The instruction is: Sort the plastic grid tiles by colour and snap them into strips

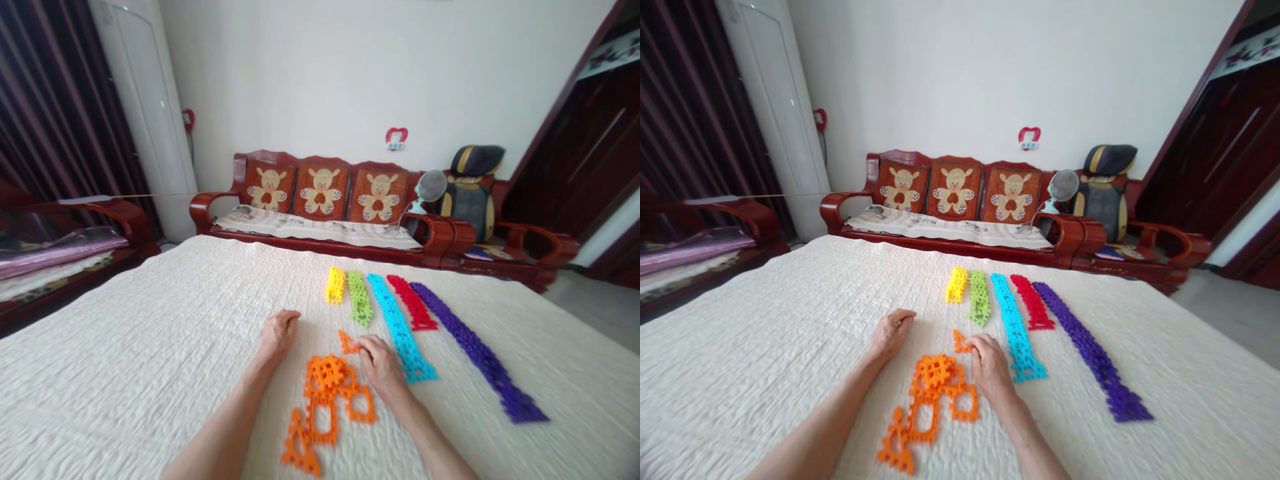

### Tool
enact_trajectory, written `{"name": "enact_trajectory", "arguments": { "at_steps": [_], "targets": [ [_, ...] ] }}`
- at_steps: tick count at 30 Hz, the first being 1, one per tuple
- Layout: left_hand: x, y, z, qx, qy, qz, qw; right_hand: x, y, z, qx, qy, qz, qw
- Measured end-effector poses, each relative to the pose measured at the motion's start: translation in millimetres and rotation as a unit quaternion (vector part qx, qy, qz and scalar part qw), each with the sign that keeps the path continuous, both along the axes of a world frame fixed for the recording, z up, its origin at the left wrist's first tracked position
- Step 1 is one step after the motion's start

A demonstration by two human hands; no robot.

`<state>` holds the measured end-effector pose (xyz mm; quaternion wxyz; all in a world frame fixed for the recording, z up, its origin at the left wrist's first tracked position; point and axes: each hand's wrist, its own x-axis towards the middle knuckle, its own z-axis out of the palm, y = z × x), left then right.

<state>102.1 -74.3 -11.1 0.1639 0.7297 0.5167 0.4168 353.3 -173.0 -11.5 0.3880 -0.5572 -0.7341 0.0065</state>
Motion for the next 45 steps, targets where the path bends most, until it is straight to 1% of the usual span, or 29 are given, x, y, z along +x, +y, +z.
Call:
{"name": "enact_trajectory", "arguments": {
  "at_steps": [4, 7, 9, 11, 15, 17, 20, 23, 26, 28, 31, 33, 35, 37, 40, 45],
  "targets": [
    [0, -2, 2.7, -0.004, 0.005, 0.000, 1.000, -13, 25, 10.7, 0.008, -0.016, 0.020, 1.000],
    [1, -2, 3.3, -0.006, 0.004, 0.001, 1.000, -19, 42, 16.6, 0.004, -0.020, 0.017, 1.000],
    [0, -1, 3.1, -0.008, 0.005, 0.003, 1.000, -21, 48, 17.0, 0.000, -0.019, 0.018, 1.000],
    [0, -1, 2.5, -0.009, 0.006, 0.002, 1.000, -21, 48, 15.6, 0.007, -0.011, 0.024, 1.000],
    [0, -1, 2.6, -0.010, 0.004, -0.001, 1.000, -21, 33, 15.8, 0.010, 0.023, 0.050, 0.998],
    [0, -2, 4.1, -0.015, 0.006, 0.000, 1.000, -23, 19, 20.5, 0.000, 0.044, 0.058, 0.997],
    [0, -4, 7.2, -0.023, 0.004, 0.003, 1.000, -31, -7, 32.3, 0.002, 0.055, 0.082, 0.995],
    [0, -4, 8.9, -0.044, -0.018, 0.006, 0.999, -46, -33, 42.9, -0.010, 0.022, 0.151, 0.988],
    [-2, 1, 8.3, -0.073, -0.039, 0.030, 0.996, -61, -49, 45.7, -0.035, -0.034, 0.217, 0.975],
    [-8, 6, 7.8, -0.087, -0.048, 0.062, 0.993, -66, -52, 44.5, -0.044, -0.065, 0.242, 0.967],
    [-25, 15, 9.7, -0.097, -0.049, 0.121, 0.987, -69, -52, 45.3, -0.045, -0.084, 0.248, 0.964],
    [-40, 17, 12.7, -0.094, -0.038, 0.167, 0.981, -71, -55, 50.3, -0.049, -0.083, 0.253, 0.963],
    [-56, 17, 16.1, -0.088, -0.022, 0.210, 0.974, -75, -60, 57.8, -0.064, -0.081, 0.274, 0.956],
    [-66, 15, 18.7, -0.085, -0.006, 0.239, 0.967, -81, -67, 64.6, -0.087, -0.086, 0.302, 0.945],
    [-71, 12, 20.5, -0.085, 0.013, 0.251, 0.964, -89, -75, 68.6, -0.109, -0.101, 0.328, 0.933],
    [-66, 10, 20.6, -0.075, 0.037, 0.250, 0.964, -94, -78, 62.0, -0.123, -0.110, 0.333, 0.928]
  ]
}}
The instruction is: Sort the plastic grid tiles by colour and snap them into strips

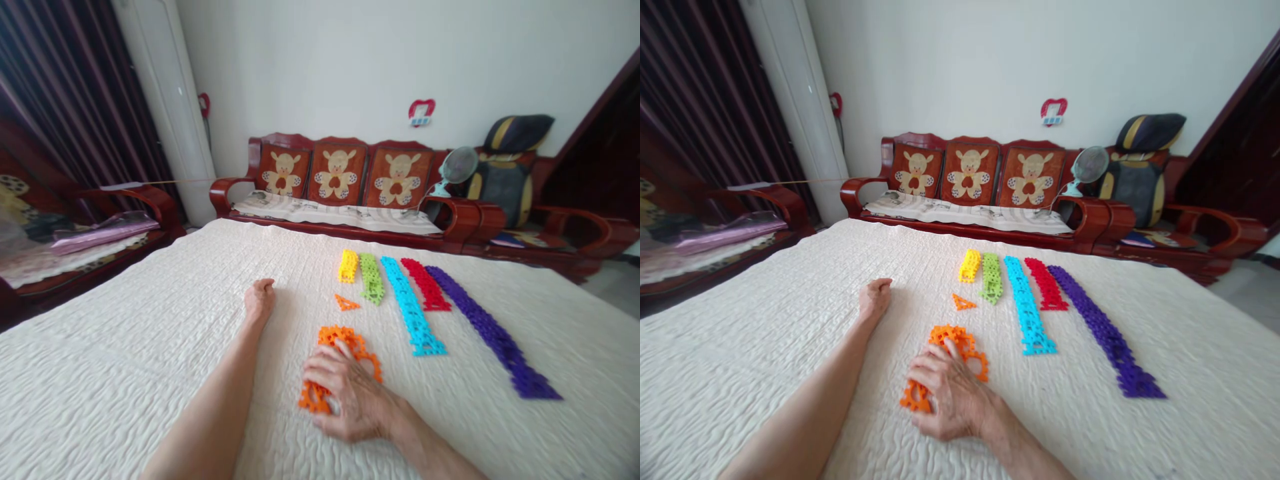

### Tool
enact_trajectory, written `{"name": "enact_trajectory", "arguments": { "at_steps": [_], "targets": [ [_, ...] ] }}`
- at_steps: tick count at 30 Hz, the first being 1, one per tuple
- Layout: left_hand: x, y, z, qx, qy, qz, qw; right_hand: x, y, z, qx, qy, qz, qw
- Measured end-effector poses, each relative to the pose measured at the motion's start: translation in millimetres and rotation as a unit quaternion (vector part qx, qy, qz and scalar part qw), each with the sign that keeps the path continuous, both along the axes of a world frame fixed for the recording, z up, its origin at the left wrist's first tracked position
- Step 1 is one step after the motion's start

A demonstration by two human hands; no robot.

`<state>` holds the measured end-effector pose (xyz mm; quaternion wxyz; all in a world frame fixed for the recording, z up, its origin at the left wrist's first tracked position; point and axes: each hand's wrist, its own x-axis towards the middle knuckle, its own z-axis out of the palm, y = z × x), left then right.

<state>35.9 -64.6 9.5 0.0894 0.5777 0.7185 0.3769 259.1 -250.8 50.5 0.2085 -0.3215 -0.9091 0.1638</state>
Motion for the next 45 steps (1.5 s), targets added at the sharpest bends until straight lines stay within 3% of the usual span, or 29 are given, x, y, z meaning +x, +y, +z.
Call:
{"name": "enact_trajectory", "arguments": {
  "at_steps": [9, 11, 15, 18, 24, 29, 32, 41, 45],
  "targets": [
    [-1, 2, -3.6, 0.005, 0.027, -0.005, 1.000, 1, 7, -7.1, 0.014, 0.065, -0.039, 0.997],
    [-1, 3, -4.9, 0.006, 0.031, -0.004, 0.999, 16, 22, -9.2, 0.035, 0.099, -0.087, 0.991],
    [0, 5, -7.2, 0.006, 0.041, 0.000, 0.999, 60, 61, -26.7, 0.090, 0.152, -0.259, 0.950],
    [0, 5, -7.9, 0.003, 0.049, 0.000, 0.999, 85, 86, -42.3, 0.083, 0.155, -0.307, 0.935],
    [1, 5, -7.9, 0.004, 0.061, -0.007, 0.998, 76, 120, -39.9, 0.102, 0.130, -0.233, 0.959],
    [2, 6, -7.4, -0.002, 0.065, -0.007, 0.998, 63, 141, -37.8, 0.115, 0.097, -0.239, 0.959],
    [3, 6, -5.8, -0.014, 0.073, -0.005, 0.997, 63, 145, -40.2, 0.122, 0.082, -0.232, 0.961],
    [7, 1, -0.9, -0.037, 0.099, -0.010, 0.994, 72, 156, -35.0, 0.084, 0.048, -0.131, 0.987],
    [7, 1, -0.3, -0.039, 0.100, -0.012, 0.994, 70, 157, -37.0, 0.071, 0.028, -0.126, 0.989]
  ]
}}
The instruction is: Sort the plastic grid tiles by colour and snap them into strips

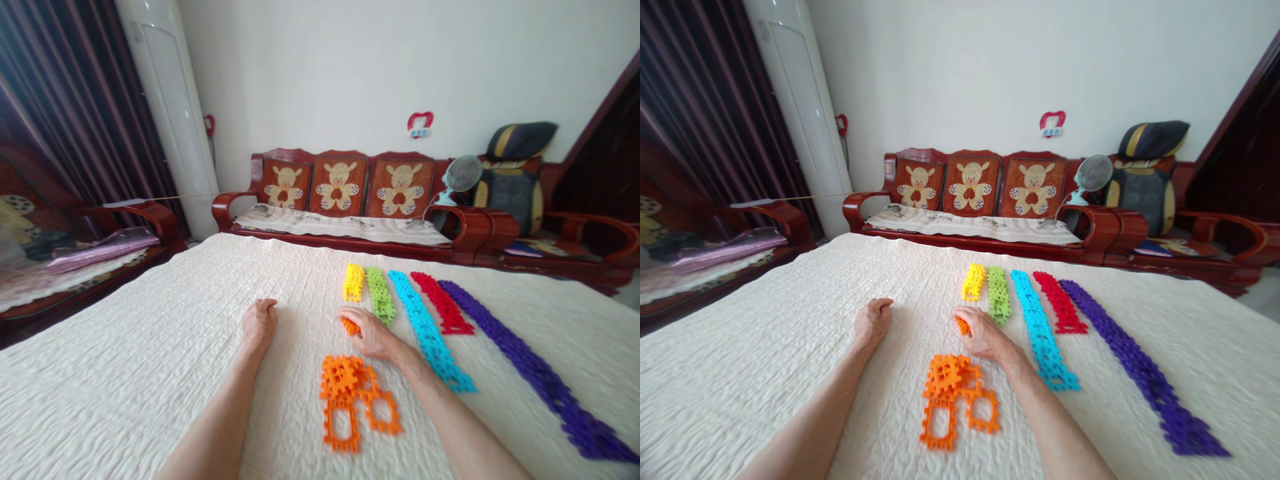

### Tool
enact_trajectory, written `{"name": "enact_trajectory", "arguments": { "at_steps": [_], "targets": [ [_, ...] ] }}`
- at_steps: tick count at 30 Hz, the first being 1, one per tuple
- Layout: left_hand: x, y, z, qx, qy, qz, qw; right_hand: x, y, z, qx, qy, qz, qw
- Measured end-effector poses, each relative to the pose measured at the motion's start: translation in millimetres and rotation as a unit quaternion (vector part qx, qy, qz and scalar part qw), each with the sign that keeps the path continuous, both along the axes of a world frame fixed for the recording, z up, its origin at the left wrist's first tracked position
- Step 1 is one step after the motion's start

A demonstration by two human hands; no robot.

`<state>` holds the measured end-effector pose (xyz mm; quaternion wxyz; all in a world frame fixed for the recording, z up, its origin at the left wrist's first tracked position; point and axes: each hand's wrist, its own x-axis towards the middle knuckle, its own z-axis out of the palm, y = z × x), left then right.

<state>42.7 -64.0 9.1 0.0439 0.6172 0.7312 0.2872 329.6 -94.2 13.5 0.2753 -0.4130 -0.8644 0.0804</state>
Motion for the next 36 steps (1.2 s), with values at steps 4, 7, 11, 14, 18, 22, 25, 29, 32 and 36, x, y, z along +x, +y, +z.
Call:
{"name": "enact_trajectory", "arguments": {
  "at_steps": [4, 7, 11, 14, 18, 22, 25, 29, 32, 36],
  "targets": [
    [-1, 1, -1.6, 0.005, 0.004, -0.003, 1.000, -4, -1, 3.1, 0.001, -0.015, 0.007, 1.000],
    [-2, 2, -3.3, 0.007, 0.009, -0.004, 1.000, -6, -2, 8.2, -0.002, -0.030, 0.004, 1.000],
    [-3, 3, -4.2, 0.003, 0.015, -0.004, 1.000, -10, -5, 14.4, -0.020, -0.052, -0.050, 0.997],
    [-3, 4, -3.9, -0.001, 0.014, -0.003, 1.000, -18, -9, 16.3, -0.046, -0.073, -0.119, 0.989],
    [-2, 4, -3.6, -0.004, 0.010, -0.002, 1.000, -22, -12, 17.6, -0.075, -0.065, -0.191, 0.977],
    [-2, 3, -3.4, -0.002, 0.007, -0.004, 1.000, -8, -14, 25.7, -0.097, -0.057, -0.115, 0.987],
    [-1, 2, -2.4, -0.002, 0.004, -0.003, 1.000, 1, -13, 32.1, -0.140, -0.085, -0.052, 0.985],
    [0, 0, -0.6, -0.002, 0.000, -0.004, 1.000, 0, -11, 32.7, -0.143, -0.094, -0.026, 0.985],
    [0, 0, 0.4, -0.006, 0.000, -0.004, 1.000, -1, -9, 30.1, -0.119, -0.089, -0.040, 0.988],
    [0, 0, 0.7, -0.010, -0.001, -0.003, 1.000, -6, -12, 28.3, -0.092, -0.110, -0.114, 0.983]
  ]
}}
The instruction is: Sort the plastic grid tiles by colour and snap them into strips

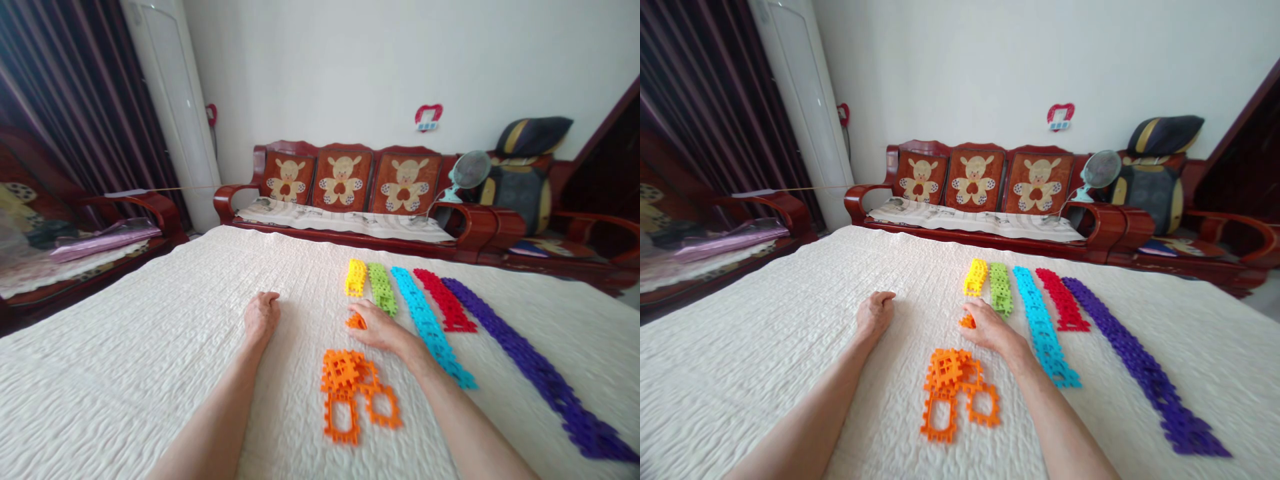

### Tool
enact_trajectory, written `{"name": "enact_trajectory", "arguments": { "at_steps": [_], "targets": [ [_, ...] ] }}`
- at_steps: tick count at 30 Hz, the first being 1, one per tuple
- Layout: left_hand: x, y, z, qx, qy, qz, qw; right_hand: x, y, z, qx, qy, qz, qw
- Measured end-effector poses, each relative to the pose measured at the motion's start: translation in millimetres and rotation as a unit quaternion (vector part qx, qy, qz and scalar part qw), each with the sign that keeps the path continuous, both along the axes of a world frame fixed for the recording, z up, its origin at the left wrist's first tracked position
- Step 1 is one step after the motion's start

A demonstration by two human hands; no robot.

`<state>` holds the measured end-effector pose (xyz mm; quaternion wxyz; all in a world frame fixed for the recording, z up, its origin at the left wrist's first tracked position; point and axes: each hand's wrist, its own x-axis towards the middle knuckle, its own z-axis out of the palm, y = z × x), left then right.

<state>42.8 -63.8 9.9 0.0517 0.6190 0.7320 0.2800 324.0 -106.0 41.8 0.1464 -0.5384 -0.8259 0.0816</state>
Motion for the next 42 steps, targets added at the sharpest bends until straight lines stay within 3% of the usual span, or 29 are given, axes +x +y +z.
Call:
{"name": "enact_trajectory", "arguments": {
  "at_steps": [6, 11, 14, 18, 21, 28, 33, 38, 40, 42],
  "targets": [
    [0, 1, -1.2, 0.000, 0.001, 0.000, 1.000, -28, -9, -9.8, 0.068, -0.077, -0.163, 0.981],
    [0, 1, -1.2, -0.001, 0.009, -0.006, 1.000, -32, -6, -23.5, 0.120, -0.044, -0.247, 0.960],
    [0, 0, -0.6, 0.000, 0.010, -0.004, 1.000, -16, -8, -15.1, 0.099, -0.007, -0.184, 0.978],
    [0, -1, -0.5, 0.004, 0.004, -0.008, 1.000, 5, -18, 6.9, 0.020, 0.012, 0.017, 1.000],
    [0, -1, -1.1, 0.008, -0.005, -0.011, 1.000, 10, -21, 9.4, 0.006, 0.004, 0.076, 0.997],
    [1, 0, -0.6, 0.005, -0.006, -0.003, 1.000, -1, -18, -10.2, 0.043, 0.000, 0.067, 0.997],
    [-1, 2, -2.0, -0.008, -0.002, -0.002, 1.000, -5, -16, -11.9, 0.043, -0.001, 0.025, 0.999],
    [4, -1, 2.2, -0.005, -0.029, -0.004, 1.000, 4, -15, -7.6, 0.063, 0.082, 0.031, 0.994],
    [12, -8, 10.0, 0.003, -0.080, -0.035, 0.996, 9, -22, -2.5, 0.076, 0.114, 0.012, 0.990],
    [23, -21, 20.2, -0.015, -0.157, -0.123, 0.980, 11, -36, 2.3, 0.067, 0.136, -0.006, 0.988]
  ]
}}
